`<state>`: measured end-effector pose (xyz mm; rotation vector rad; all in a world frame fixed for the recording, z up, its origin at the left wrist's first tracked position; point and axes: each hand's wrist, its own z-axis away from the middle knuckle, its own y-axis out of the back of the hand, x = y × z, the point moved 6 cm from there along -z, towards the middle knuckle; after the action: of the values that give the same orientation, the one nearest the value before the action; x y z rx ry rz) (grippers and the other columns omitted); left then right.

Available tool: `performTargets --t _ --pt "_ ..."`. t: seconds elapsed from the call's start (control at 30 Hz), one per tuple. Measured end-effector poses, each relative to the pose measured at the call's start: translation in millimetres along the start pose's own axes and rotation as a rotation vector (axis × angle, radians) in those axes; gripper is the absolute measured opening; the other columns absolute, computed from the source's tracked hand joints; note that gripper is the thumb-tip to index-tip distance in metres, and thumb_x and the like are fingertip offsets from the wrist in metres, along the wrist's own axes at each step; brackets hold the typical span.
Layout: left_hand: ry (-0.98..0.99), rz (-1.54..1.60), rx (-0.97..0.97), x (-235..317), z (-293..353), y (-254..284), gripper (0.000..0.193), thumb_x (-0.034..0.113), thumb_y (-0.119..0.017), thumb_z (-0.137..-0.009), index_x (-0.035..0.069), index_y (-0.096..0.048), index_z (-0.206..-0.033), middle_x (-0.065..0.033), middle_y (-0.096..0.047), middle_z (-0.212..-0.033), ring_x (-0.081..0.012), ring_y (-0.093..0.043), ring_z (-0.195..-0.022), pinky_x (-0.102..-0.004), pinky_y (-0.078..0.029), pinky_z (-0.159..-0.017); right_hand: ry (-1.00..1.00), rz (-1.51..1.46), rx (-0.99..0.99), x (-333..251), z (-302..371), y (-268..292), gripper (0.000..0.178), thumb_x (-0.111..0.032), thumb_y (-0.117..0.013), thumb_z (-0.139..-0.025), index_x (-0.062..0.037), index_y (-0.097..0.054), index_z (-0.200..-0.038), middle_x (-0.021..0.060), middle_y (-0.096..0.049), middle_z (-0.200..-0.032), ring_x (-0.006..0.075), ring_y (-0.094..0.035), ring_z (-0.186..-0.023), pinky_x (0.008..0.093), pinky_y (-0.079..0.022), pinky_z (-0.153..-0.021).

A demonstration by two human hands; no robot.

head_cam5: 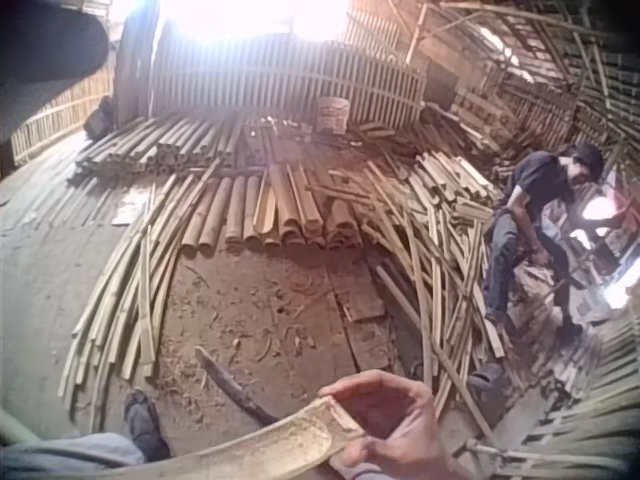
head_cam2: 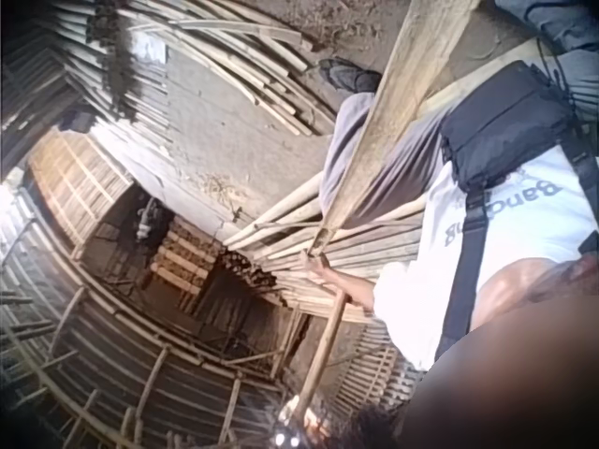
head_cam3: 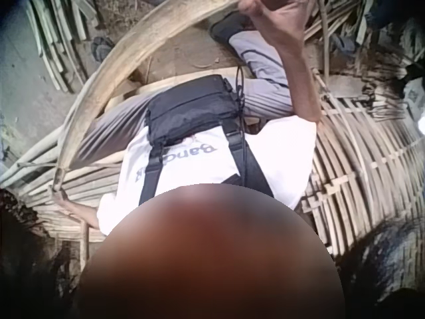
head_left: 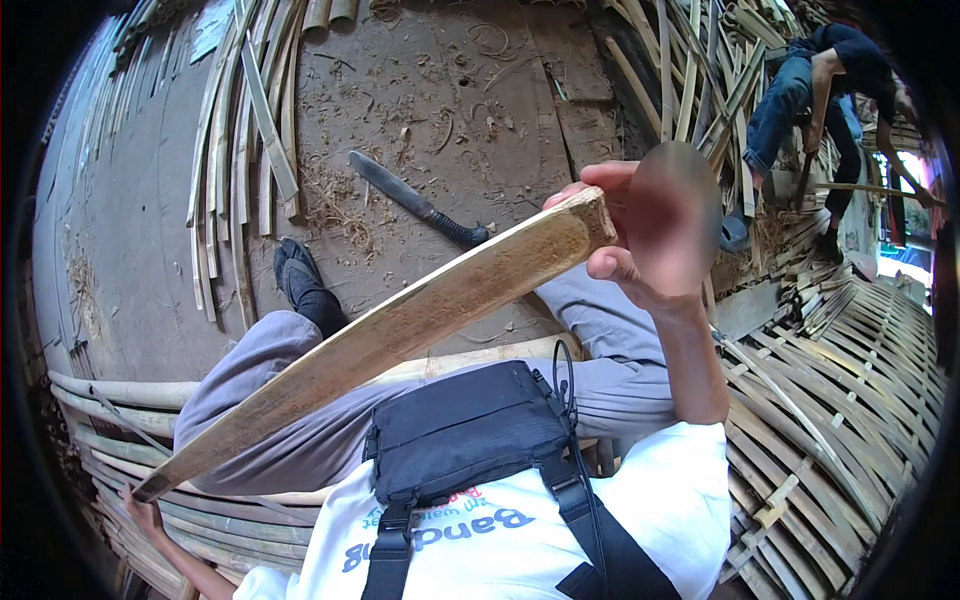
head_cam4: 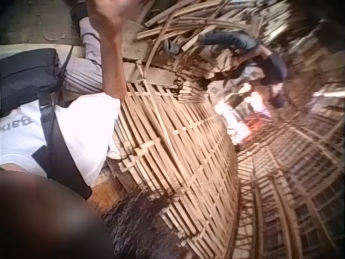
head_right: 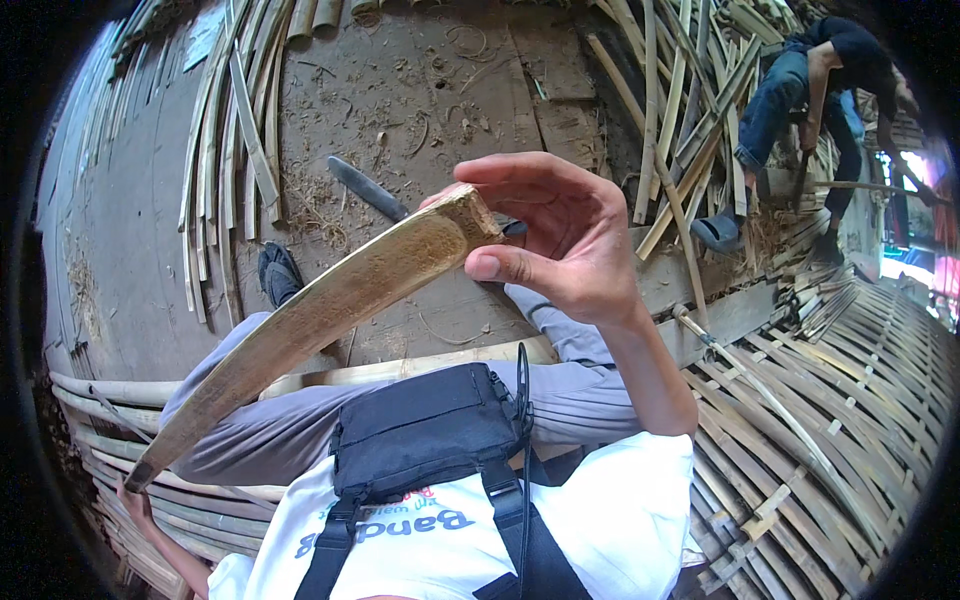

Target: Shaving a thin strip of bamboo using a knife to smooth its surface.

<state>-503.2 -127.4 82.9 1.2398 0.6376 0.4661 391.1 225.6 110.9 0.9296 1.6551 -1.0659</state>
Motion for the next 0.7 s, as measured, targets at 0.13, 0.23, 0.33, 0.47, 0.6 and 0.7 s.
performTargets --t 0.13,0.23,0.33,0.47,0.6,0.7 --pt "-0.184 0.058 0.141 11 13 -9 0.051 0.019 -0.059 -0.087 -0.011 -0.051 -0.127 -0.0271 -0.058 -0.121 -0.0328 -0.056 -0.113 -0.0381 -0.042 -0.098 0.001 -0.003 0.001 6 -5 2 0.061 -0.008 -0.085 -0.069 0.0053 -0.057 -0.121 0.0169 -0.066 -0.115 0.0191 -0.064 -0.106 0.0334 -0.052 -0.097" --pt "-0.256 0.053 0.170 -35 13 -19 0.053 0.023 -0.057 -0.089 -0.011 -0.049 -0.129 -0.0256 -0.056 -0.124 -0.0314 -0.053 -0.116 -0.0362 -0.039 -0.100 0.014 -0.180 0.053 20 -13 5 0.062 -0.025 -0.086 -0.068 0.0037 -0.058 -0.115 0.0132 -0.067 -0.110 0.0168 -0.065 -0.102 0.0320 -0.053 -0.094" --pt "-0.199 0.323 -0.108 31 14 -43 0.045 0.026 -0.055 -0.090 -0.011 -0.053 -0.117 -0.0157 -0.058 -0.104 -0.0263 -0.054 -0.098 -0.0329 -0.042 -0.089 0.051 -0.144 0.010 16 -17 3 0.063 -0.034 -0.086 -0.068 0.0024 -0.057 -0.111 0.0110 -0.067 -0.104 0.0147 -0.065 -0.098 0.0304 -0.053 -0.092" --pt "-0.320 0.318 0.055 52 30 -22 0.036 0.029 -0.054 -0.087 -0.005 -0.053 -0.098 -0.0096 -0.053 -0.086 -0.0227 -0.050 -0.079 -0.0326 -0.042 -0.073 0.058 -0.134 0.015 18 -19 2 0.068 -0.043 -0.086 -0.066 0.0010 -0.055 -0.109 0.0078 -0.066 -0.099 0.0127 -0.064 -0.095 0.0280 -0.052 -0.088" --pt "-0.314 0.424 0.016 83 27 -21 0.026 0.019 -0.054 -0.083 -0.003 -0.055 -0.098 -0.0092 -0.057 -0.084 -0.0190 -0.053 -0.080 -0.0314 -0.043 -0.073 0.041 -0.115 0.016 19 -22 0 0.069 -0.050 -0.084 -0.067 -0.0004 -0.054 -0.104 0.0053 -0.064 -0.093 0.0108 -0.063 -0.089 0.0267 -0.051 -0.083" --pt "-0.291 0.278 0.008 42 26 -10 0.017 0.013 -0.054 -0.082 -0.002 -0.052 -0.089 -0.0050 -0.044 -0.073 -0.0146 -0.042 -0.070 -0.0292 -0.038 -0.063 0.062 -0.069 0.021 26 -27 -1 0.064 -0.050 -0.080 -0.073 -0.0001 -0.055 -0.104 0.0060 -0.065 -0.093 0.0106 -0.063 -0.088 0.0257 -0.051 -0.082"
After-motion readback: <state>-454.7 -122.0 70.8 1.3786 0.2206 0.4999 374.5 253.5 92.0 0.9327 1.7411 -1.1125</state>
